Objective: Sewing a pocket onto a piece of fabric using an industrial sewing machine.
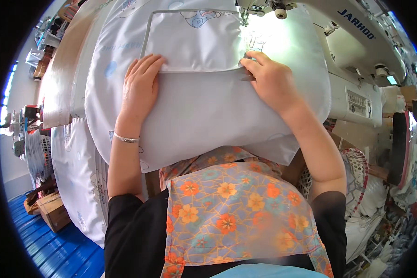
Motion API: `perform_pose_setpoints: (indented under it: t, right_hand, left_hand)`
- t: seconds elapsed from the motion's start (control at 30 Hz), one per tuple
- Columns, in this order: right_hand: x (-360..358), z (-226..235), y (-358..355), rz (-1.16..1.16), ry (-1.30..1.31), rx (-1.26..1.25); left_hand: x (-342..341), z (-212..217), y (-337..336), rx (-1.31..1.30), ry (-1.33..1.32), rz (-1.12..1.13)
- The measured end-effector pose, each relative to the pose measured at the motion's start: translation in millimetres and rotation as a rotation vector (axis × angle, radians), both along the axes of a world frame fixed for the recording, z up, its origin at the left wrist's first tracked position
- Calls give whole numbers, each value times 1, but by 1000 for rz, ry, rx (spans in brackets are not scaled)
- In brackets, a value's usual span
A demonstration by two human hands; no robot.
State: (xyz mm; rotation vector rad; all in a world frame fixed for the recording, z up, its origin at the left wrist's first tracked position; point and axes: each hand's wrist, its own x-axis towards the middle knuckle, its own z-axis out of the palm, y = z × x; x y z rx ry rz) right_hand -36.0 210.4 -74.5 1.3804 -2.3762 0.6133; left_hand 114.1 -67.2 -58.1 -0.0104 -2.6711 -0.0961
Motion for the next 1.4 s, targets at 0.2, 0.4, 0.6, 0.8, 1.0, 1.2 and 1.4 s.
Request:
perform_pose_setpoints:
  t: [0.2, 0.4, 0.6, 0.8, 1.0, 1.2, 1.4]
  right_hand:
    - [-1, -5, 4, 42, -36, -132]
    - [0, -4, 4, 57, -40, -153]
    - [0, -3, 7, 51, -106, -140]
    - [0, 1, 6, 91, -122, -103]
    - [2, 2, 7, 109, -113, -101]
    - [6, 2, 13, 99, -162, -95]
    - [6, 2, 15, 97, -151, -76]
  left_hand:
    - [5, -11, -1, 108, -24, 45]
    - [12, -10, 1, 128, -10, 62]
    - [11, 8, 12, 195, -47, 38]
    - [-43, 19, 43, 264, -106, -202]
    - [-45, -14, 52, -18, -143, -51]
    - [-22, -11, 33, -56, -143, 36]
    - [-79, 34, 51, 42, -616, 75]
